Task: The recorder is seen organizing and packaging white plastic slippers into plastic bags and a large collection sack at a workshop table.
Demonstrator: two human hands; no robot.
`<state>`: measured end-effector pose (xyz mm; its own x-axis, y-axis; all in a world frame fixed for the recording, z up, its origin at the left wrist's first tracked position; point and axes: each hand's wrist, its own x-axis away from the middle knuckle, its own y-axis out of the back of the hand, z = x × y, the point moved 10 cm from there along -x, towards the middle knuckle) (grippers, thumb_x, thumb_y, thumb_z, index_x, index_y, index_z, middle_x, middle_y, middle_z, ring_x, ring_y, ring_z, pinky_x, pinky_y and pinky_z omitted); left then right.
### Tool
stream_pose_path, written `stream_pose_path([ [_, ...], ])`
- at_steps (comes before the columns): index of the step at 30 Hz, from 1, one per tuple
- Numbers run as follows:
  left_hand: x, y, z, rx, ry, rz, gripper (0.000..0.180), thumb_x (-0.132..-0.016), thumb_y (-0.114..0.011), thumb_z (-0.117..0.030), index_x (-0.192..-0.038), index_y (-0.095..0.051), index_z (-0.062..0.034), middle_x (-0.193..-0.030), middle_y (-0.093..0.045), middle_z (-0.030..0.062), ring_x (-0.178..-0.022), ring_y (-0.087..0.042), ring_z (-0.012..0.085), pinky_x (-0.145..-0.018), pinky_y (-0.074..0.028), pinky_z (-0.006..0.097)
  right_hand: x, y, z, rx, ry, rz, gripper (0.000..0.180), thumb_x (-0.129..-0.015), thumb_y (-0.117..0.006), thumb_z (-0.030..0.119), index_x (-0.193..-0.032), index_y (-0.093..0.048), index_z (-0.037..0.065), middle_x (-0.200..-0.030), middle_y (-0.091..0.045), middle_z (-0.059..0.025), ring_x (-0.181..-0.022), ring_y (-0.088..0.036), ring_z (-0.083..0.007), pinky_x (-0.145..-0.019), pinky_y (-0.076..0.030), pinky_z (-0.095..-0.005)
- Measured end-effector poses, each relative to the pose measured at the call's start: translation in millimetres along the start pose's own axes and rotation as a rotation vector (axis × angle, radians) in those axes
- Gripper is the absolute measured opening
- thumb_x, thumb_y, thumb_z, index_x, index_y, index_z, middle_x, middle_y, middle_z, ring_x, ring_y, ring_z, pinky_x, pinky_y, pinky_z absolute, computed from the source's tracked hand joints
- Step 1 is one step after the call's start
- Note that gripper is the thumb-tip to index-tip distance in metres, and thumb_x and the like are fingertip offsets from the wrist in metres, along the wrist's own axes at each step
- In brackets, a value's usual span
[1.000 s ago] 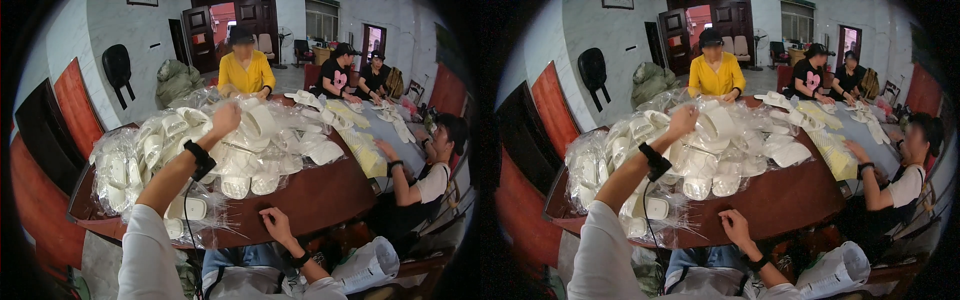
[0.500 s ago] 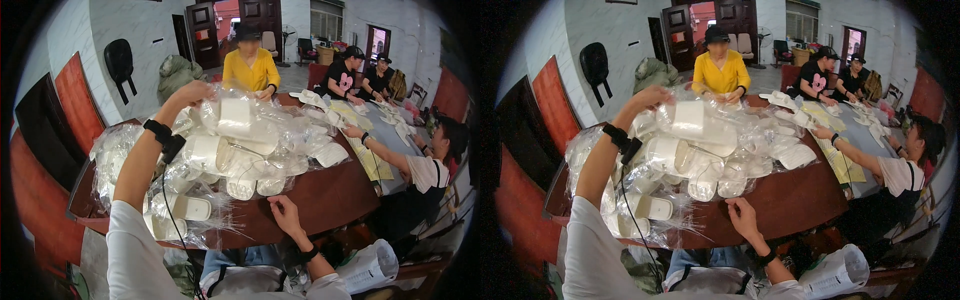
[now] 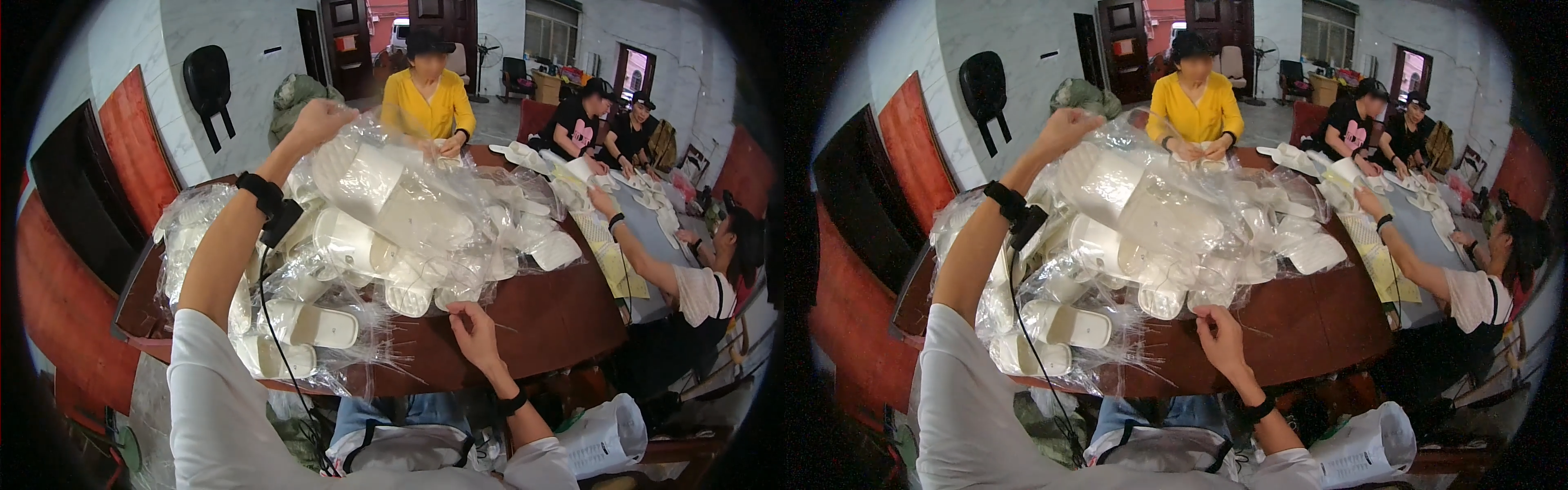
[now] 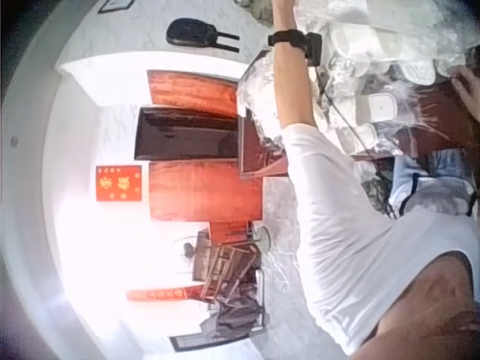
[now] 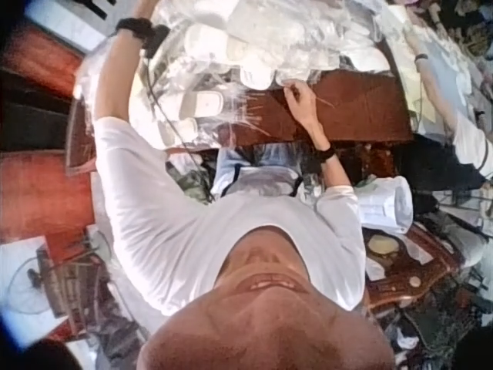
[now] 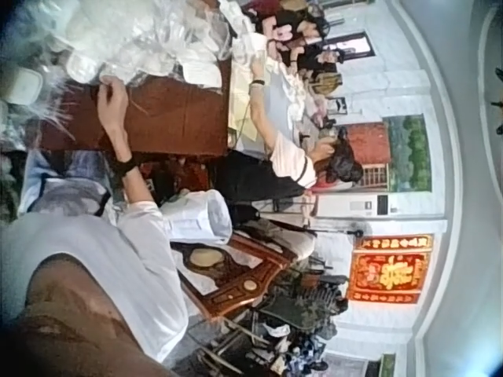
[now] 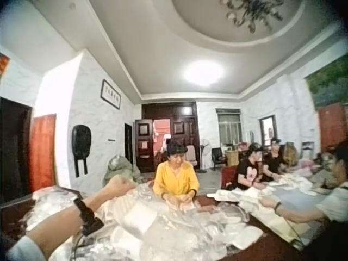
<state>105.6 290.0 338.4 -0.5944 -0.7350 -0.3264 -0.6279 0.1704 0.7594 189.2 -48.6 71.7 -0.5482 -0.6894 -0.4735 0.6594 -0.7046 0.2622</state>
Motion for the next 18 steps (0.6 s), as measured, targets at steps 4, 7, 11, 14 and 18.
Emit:
stream_pose_path([
  [4,-5.1,25.1,-25.5,0.409,-0.233,0.013,0.027,-0.087,-0.055,-0.03,-0.093,-0.065,-0.0056,-0.076,-0.059,-0.002,-0.059,-0.047,0.006,-0.049,-0.038,0.021,-2.9,4.9,-2.4,0.012,-0.033,-0.028,0.017,-0.078,-0.056,-0.001,-0.095,-0.057,0.001,-0.084,-0.057,-0.0114,-0.073,-0.058,-0.0199,-0.065,-0.046,-0.028],
  [7,-1.5,37.9,-41.0,0.328,-0.453,-0.023,0.029,-0.089,-0.053,-0.03,-0.104,-0.064,-0.0081,-0.085,-0.061,-0.0027,-0.065,-0.048,0.0034,-0.052,-0.04,0.02,-4.4,8.4,1.4,0.066,0.048,-0.056,0.014,-0.08,-0.054,-0.002,-0.094,-0.057,-0.001,-0.085,-0.057,-0.0062,-0.073,-0.055,-0.0105,-0.064,-0.045,-0.0232],
  [11,6.7,57.1,-40.0,0.308,-0.334,-0.113,0.03,-0.09,-0.051,-0.032,-0.105,-0.063,-0.0089,-0.072,-0.057,-0.0058,-0.05,-0.035,0.0004,-0.041,-0.028,0.018,-6.0,8.5,-6.9,0.055,-0.014,-0.05,0.014,-0.08,-0.054,-0.001,-0.094,-0.057,0.0,-0.084,-0.057,-0.0092,-0.073,-0.057,-0.0155,-0.064,-0.045,-0.0255],
  [14,15.2,80.6,-37.3,0.294,-0.393,-0.212,0.029,-0.09,-0.051,-0.032,-0.106,-0.064,-0.011,-0.063,-0.049,-0.0085,-0.046,-0.03,0.0009,-0.039,-0.024,0.019,-8.3,4.1,-7.7,0.038,-0.028,-0.039,0.015,-0.079,-0.054,-0.001,-0.094,-0.057,0.0,-0.084,-0.058,-0.012,-0.073,-0.059,-0.0206,-0.064,-0.046,-0.0279],
  [18,15.5,90.5,-23.0,0.293,-0.327,-0.195,0.027,-0.089,-0.051,-0.03,-0.103,-0.065,-0.0109,-0.072,-0.052,-0.0054,-0.063,-0.04,0.0042,-0.058,-0.032,0.022,-8.5,1.6,-3.9,0.046,-0.045,-0.029,0.014,-0.079,-0.054,0.0,-0.093,-0.056,0.001,-0.085,-0.058,-0.012,-0.073,-0.06,-0.0205,-0.061,-0.046,-0.0276],
])
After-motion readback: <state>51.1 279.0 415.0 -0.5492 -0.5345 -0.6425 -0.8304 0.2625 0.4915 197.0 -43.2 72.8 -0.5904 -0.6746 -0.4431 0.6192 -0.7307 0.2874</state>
